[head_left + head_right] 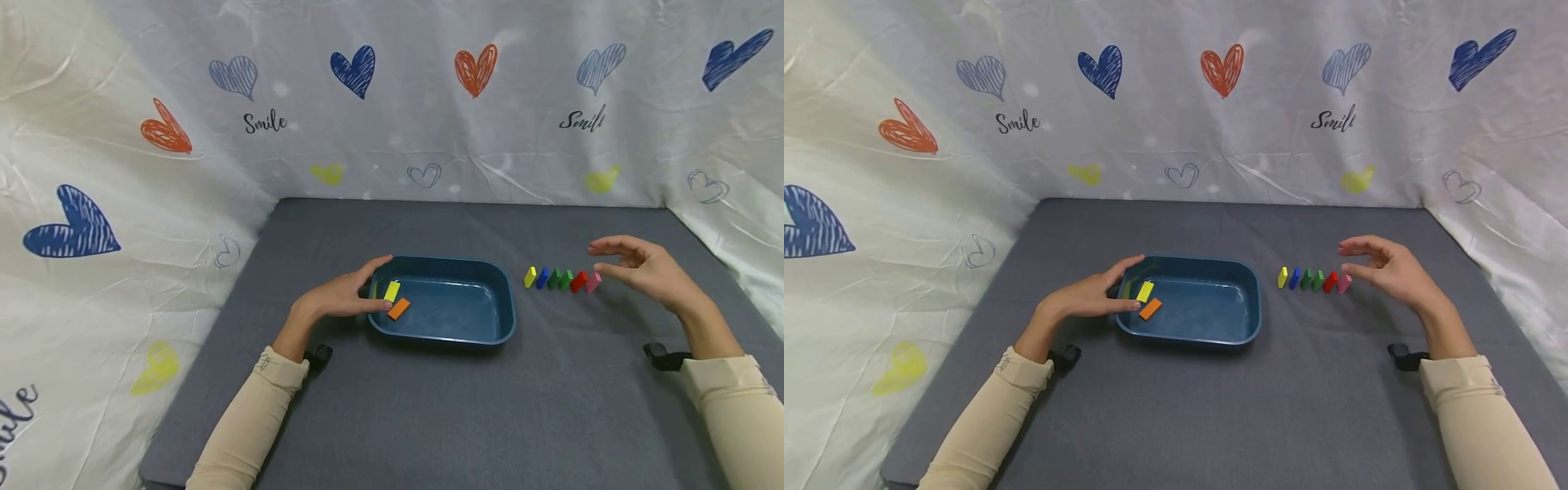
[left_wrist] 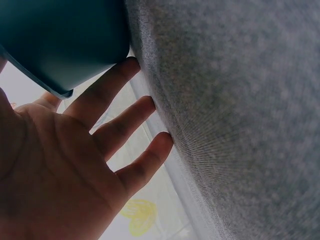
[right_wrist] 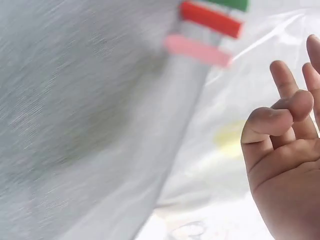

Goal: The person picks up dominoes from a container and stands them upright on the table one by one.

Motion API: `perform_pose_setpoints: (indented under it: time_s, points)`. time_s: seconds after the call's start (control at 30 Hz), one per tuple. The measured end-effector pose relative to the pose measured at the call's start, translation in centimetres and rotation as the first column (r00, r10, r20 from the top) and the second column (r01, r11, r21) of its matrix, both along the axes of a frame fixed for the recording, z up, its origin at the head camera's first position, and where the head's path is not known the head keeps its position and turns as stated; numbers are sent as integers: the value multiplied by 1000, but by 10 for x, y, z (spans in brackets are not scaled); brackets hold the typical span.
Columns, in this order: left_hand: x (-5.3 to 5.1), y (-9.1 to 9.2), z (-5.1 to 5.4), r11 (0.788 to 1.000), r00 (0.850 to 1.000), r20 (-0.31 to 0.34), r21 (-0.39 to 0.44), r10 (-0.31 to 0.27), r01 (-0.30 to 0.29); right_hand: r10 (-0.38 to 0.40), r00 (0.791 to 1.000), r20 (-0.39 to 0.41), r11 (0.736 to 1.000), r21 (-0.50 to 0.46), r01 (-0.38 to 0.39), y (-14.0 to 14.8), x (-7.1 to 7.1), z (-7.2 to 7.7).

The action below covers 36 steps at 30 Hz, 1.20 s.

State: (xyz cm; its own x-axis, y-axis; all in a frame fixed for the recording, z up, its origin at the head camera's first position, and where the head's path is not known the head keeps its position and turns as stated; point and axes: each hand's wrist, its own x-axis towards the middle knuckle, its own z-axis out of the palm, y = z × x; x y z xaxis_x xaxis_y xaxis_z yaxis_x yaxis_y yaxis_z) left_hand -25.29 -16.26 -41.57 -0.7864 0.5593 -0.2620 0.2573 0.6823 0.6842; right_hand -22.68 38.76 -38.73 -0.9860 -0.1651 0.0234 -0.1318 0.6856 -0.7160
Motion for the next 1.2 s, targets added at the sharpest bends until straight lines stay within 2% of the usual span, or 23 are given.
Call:
perform_pose_setpoints:
  time_s: [0.23, 0.5, 0.67, 0.87, 1.03, 1.2]
  points:
    - [1, -1, 0, 1000, 1000, -5, -4, -5, 5, 62, 995, -76, 994, -87, -68, -40, -6, 15]
    - [1, 0, -1, 1000, 1000, -27, -19, -7, 6, 172, 979, -113, 972, -141, -187, -91, -7, 30]
    - [0, 0, -2, 1000, 999, -31, -29, -4, 3, 249, 953, -172, 950, -148, -275, -121, -11, 33]
    - [1, 0, -4, 1000, 999, -40, -28, 0, -1, 339, 913, -226, 908, -177, -381, -150, -16, 33]
    - [0, 0, -3, 1000, 999, -43, -20, 2, -2, 373, 901, -220, 884, -209, -417, -171, -19, 33]
    - [-1, 0, -2, 1000, 999, -39, -13, 3, -4, 405, 889, -211, 874, -195, -445, -192, -21, 31]
